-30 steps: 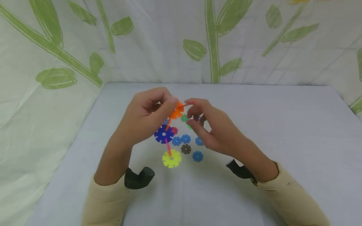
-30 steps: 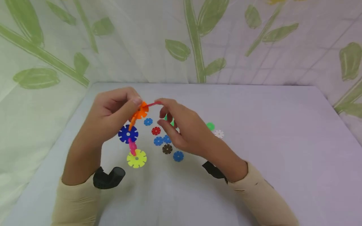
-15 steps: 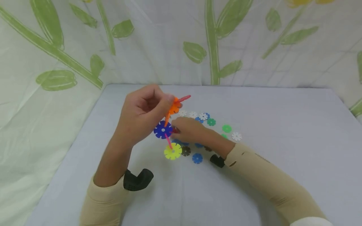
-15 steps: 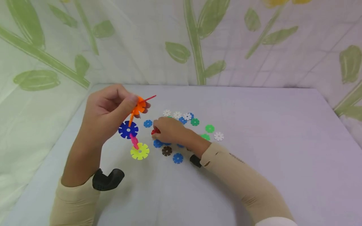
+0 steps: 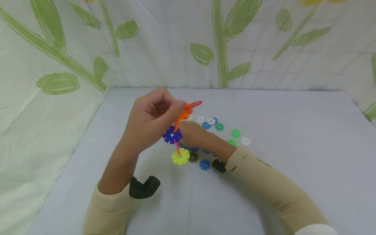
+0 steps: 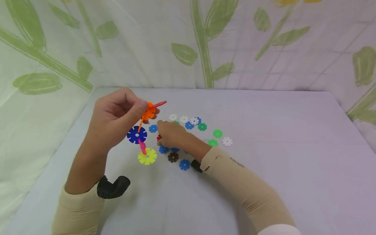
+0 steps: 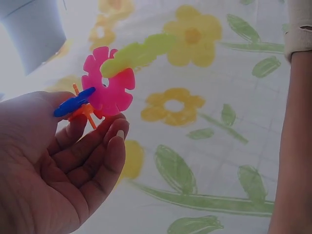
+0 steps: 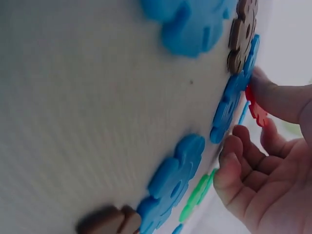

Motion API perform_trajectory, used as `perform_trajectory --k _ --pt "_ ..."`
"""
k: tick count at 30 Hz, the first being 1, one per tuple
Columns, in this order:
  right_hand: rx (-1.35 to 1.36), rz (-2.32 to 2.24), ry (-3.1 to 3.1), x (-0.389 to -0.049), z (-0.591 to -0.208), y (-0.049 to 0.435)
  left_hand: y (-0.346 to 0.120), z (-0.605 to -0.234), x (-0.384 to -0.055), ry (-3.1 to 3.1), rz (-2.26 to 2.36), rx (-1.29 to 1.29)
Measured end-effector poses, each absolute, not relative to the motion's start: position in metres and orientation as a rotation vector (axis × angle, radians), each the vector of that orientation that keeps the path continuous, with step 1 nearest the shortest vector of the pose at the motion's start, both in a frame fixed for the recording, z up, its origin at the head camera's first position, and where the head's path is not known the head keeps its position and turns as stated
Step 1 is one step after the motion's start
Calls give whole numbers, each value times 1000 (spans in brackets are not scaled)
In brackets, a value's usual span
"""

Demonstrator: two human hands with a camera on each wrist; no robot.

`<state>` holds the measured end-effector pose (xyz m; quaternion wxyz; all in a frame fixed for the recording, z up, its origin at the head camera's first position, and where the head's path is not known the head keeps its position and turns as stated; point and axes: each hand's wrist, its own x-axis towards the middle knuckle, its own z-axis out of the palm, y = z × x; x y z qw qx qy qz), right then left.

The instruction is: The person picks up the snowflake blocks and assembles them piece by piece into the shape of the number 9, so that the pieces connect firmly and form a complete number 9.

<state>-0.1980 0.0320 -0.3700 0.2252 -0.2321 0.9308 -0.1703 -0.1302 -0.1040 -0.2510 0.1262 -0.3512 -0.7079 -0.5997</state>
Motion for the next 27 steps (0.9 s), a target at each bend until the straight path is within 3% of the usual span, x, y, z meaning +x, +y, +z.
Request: perform_trajectory --k 9,15,27 --pt "-727 -763 2623 -187 -357 48 -102 -254 -134 -2108 -1700 -1026" --pt "-922 -1111 2643 -175 -330 76 -100 -257 -138 -2123 -1667 -996" --pt "-1043 -1497 2717 -138 -276 139 -95 -262 -138 -2203 -1555 -991"
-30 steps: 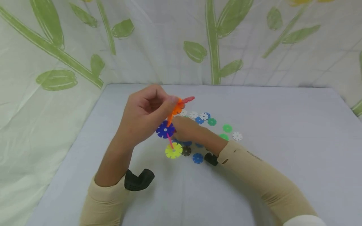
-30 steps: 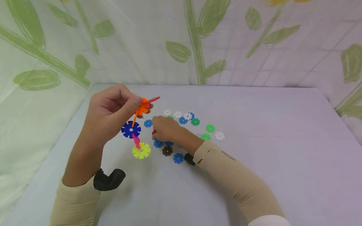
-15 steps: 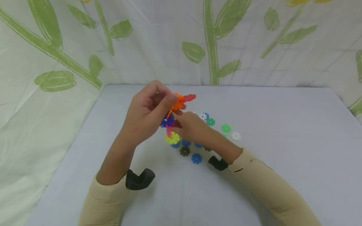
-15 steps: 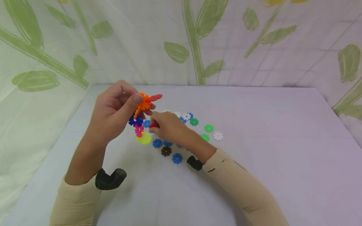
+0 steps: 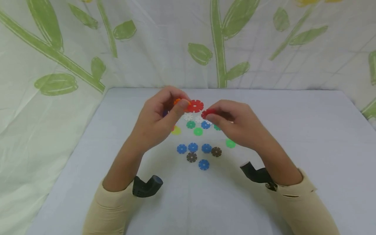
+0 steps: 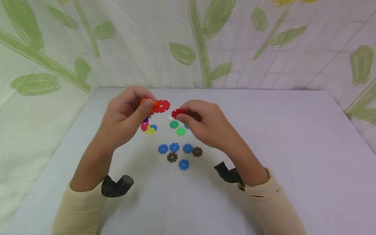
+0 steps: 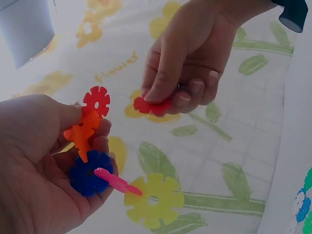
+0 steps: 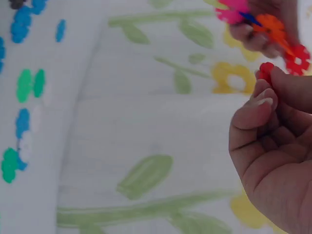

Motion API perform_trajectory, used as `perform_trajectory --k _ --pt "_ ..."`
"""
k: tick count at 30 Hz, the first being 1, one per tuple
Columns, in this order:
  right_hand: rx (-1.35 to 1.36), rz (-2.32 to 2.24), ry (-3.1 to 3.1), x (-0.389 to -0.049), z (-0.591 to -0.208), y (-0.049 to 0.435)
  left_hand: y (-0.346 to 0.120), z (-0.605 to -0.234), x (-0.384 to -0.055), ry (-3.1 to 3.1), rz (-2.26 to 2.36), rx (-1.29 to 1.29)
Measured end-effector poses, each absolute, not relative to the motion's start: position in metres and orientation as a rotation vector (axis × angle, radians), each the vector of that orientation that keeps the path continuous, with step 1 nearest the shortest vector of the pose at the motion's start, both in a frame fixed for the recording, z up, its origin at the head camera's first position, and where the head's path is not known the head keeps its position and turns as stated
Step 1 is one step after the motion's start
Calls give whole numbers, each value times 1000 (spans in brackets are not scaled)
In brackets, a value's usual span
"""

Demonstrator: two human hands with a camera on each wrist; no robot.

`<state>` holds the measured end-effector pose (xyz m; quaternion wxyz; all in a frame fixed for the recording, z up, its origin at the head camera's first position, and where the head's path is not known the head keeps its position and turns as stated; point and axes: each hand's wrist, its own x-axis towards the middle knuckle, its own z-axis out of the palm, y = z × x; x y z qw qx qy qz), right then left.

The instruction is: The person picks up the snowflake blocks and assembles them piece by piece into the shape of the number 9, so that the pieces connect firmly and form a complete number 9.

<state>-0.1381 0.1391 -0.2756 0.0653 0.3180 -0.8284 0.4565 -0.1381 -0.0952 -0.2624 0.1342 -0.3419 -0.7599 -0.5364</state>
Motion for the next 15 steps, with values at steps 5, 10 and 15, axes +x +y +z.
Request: perform_trajectory --k 5,10,15 --pt "956 1327 -2416 -127 -267 148 -92 -261 -135 -2255 -1501 -1006" --pt "970 1149 -2390 -119 -263 147 -89 -261 -131 -2267 -1480 -1016" --pt "982 1023 -2368 -115 -261 146 -89 -262 -131 -2256 -1461 -1019"
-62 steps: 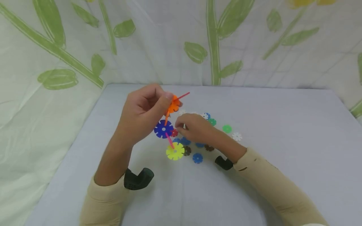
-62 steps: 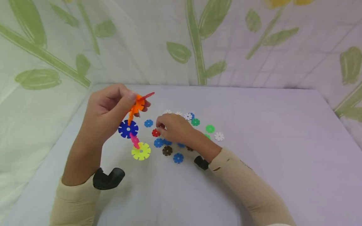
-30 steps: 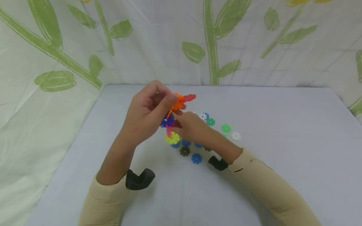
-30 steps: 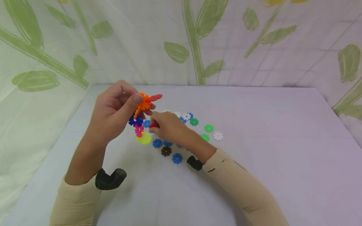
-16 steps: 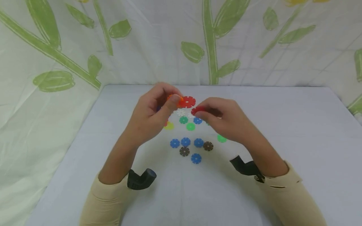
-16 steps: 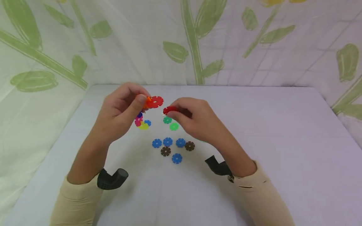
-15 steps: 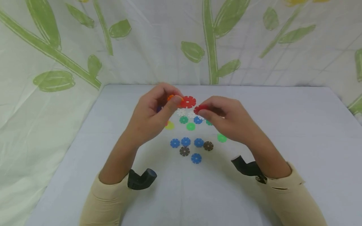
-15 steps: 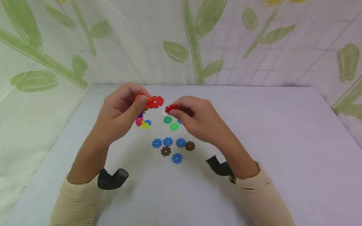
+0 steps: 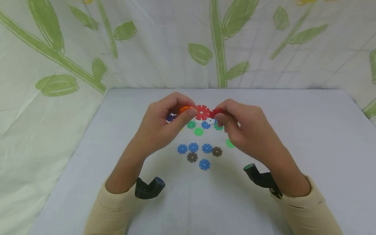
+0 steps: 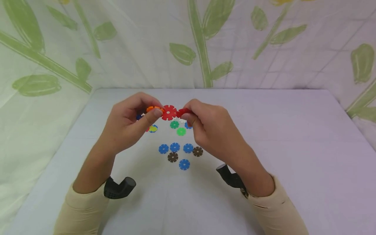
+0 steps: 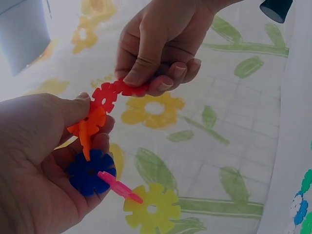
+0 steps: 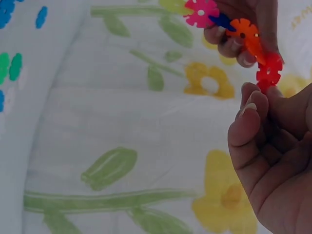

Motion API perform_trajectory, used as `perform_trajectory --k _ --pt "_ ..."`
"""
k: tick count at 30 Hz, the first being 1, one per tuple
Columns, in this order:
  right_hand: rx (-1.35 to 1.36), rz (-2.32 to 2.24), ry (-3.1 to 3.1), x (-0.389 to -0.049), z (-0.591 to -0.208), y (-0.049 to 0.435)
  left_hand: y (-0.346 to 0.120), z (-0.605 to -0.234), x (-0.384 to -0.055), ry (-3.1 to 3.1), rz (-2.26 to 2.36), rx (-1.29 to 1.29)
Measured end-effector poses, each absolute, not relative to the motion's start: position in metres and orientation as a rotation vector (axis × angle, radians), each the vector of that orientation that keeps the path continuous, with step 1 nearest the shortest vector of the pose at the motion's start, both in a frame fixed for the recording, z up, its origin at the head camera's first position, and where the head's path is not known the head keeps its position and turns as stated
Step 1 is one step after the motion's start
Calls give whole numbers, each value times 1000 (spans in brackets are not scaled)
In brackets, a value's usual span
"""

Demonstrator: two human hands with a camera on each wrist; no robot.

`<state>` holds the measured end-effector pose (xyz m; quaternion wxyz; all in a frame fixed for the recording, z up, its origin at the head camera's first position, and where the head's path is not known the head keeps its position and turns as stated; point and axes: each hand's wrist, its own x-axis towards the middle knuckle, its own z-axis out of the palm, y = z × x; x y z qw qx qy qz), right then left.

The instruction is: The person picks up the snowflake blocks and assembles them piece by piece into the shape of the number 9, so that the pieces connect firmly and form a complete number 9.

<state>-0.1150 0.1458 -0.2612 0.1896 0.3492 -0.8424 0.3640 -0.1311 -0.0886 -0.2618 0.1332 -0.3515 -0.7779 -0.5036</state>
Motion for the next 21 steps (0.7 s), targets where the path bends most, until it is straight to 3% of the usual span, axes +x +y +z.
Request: perform_trajectory --k 21 --pt "926 955 -2301 -112 -262 145 -73 -271 -129 -2097 -1569 -994"
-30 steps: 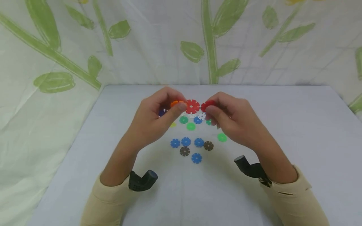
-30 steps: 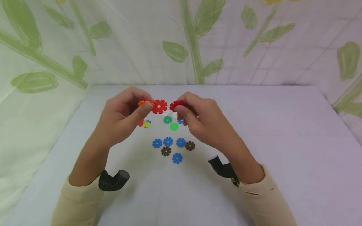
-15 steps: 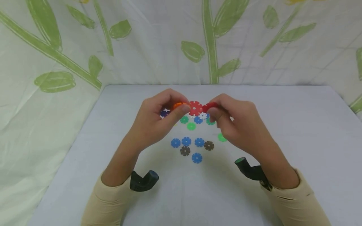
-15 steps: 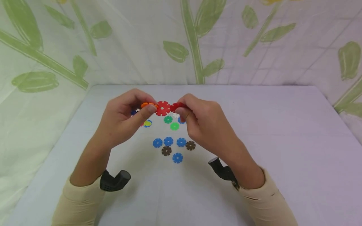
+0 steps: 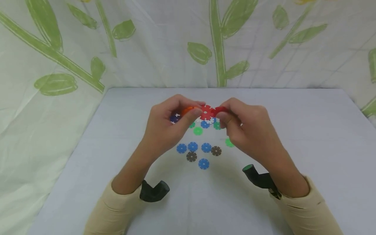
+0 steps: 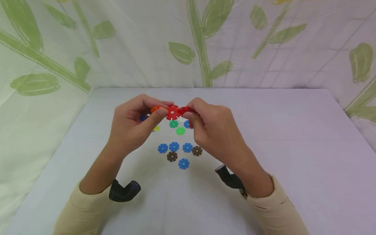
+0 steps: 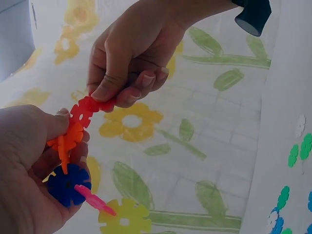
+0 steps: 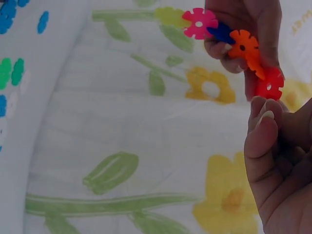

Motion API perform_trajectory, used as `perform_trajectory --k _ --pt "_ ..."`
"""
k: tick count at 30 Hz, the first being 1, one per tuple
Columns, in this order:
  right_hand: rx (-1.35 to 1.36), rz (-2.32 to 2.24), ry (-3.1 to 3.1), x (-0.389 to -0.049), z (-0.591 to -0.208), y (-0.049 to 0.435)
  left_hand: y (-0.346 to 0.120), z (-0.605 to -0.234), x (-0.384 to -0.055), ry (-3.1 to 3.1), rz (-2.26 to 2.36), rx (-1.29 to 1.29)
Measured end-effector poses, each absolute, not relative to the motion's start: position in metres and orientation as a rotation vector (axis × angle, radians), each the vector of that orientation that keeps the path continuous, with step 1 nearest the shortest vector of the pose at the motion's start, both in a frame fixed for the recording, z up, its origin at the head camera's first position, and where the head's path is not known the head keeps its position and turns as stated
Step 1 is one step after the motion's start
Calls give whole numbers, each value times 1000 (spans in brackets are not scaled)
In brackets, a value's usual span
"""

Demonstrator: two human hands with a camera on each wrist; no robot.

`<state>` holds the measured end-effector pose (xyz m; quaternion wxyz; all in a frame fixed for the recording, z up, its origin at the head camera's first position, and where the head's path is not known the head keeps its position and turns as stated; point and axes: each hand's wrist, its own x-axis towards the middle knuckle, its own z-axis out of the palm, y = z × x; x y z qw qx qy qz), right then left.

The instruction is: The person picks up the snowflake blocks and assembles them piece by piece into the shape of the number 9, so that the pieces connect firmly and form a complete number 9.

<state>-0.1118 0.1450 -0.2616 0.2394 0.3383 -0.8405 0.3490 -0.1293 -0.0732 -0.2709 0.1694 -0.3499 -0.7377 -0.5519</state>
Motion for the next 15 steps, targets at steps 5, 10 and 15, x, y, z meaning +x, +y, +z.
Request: perform_trajectory --k 5,10,15 --pt "944 928 -2276 -113 -264 143 -71 -273 -128 -2066 -1552 -1006" --pt "974 963 -2260 -113 -265 142 -73 -271 -130 -2068 -1535 -1021" --pt "983 1095 -2280 -114 -265 138 -74 -270 -131 -2150 -1511 -1009"
